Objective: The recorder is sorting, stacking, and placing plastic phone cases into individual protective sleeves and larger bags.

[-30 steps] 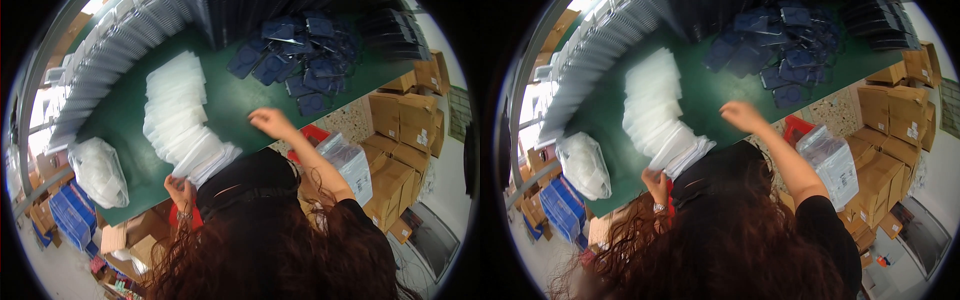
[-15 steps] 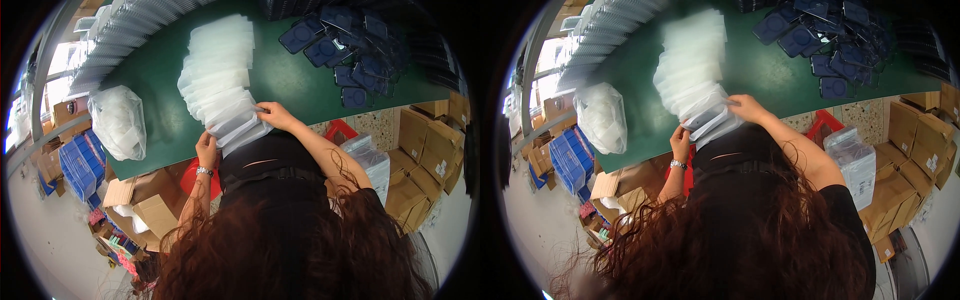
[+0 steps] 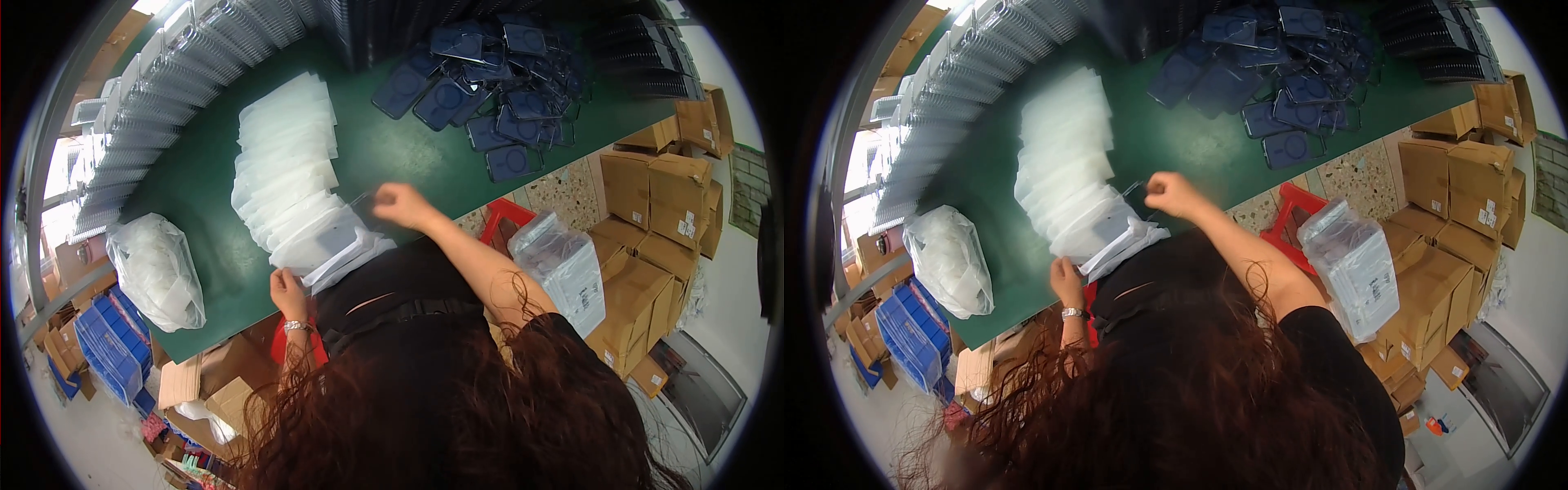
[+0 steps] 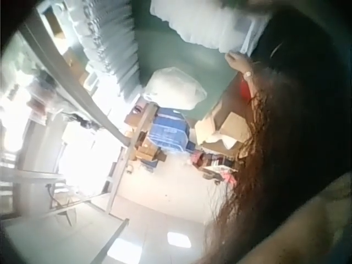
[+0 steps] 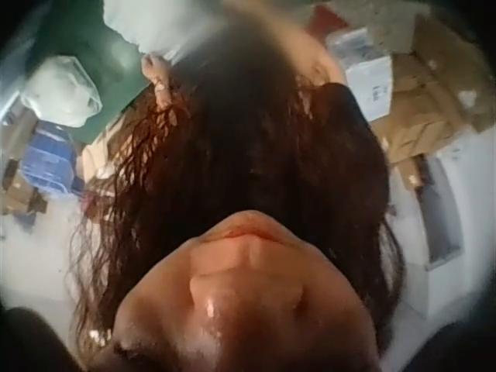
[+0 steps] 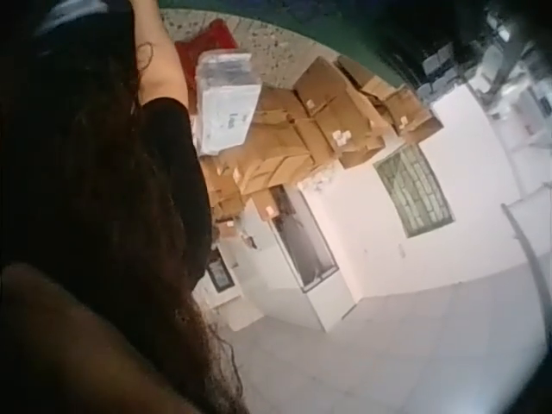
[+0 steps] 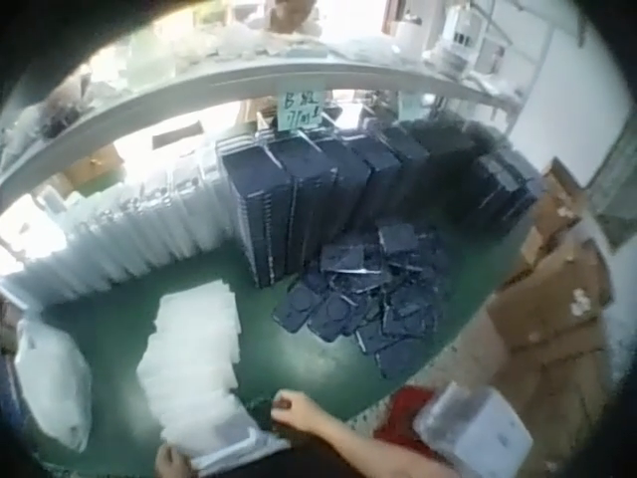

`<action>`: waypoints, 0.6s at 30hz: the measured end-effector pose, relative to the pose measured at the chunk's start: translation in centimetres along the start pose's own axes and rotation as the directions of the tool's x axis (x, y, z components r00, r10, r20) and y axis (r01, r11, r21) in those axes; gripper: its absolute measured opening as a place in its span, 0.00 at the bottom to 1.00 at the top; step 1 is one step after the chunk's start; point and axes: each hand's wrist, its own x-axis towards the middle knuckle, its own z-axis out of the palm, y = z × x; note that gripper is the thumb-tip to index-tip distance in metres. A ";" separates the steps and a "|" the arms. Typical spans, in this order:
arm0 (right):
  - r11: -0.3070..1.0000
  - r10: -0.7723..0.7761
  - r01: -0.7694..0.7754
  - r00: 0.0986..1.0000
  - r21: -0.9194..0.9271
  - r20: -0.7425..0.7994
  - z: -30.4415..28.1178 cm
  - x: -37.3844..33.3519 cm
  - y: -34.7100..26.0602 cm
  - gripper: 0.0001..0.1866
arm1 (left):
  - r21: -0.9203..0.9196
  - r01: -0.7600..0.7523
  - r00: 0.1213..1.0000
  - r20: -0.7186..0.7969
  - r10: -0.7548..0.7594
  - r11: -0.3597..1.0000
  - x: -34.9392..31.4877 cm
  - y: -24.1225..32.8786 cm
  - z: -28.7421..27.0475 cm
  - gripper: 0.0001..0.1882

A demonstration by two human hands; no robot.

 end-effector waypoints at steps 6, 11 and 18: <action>0.988 0.130 -0.151 0.896 -0.016 -0.424 -15.5 -2.4 -0.2 0.21 | -0.183 0.203 0.977 0.103 -0.187 0.962 0.3 0.6 -1.7 0.09; 0.939 -0.211 -0.107 0.567 -0.326 -0.796 -20.2 -2.5 1.4 0.18 | -0.326 0.074 0.994 -0.047 -0.095 0.943 -1.9 0.7 -0.6 0.17; 0.985 0.152 -0.162 0.978 -0.064 -0.141 -3.1 -2.2 -2.2 0.15 | -0.111 0.107 0.973 0.214 -0.081 0.988 -2.7 0.7 0.1 0.19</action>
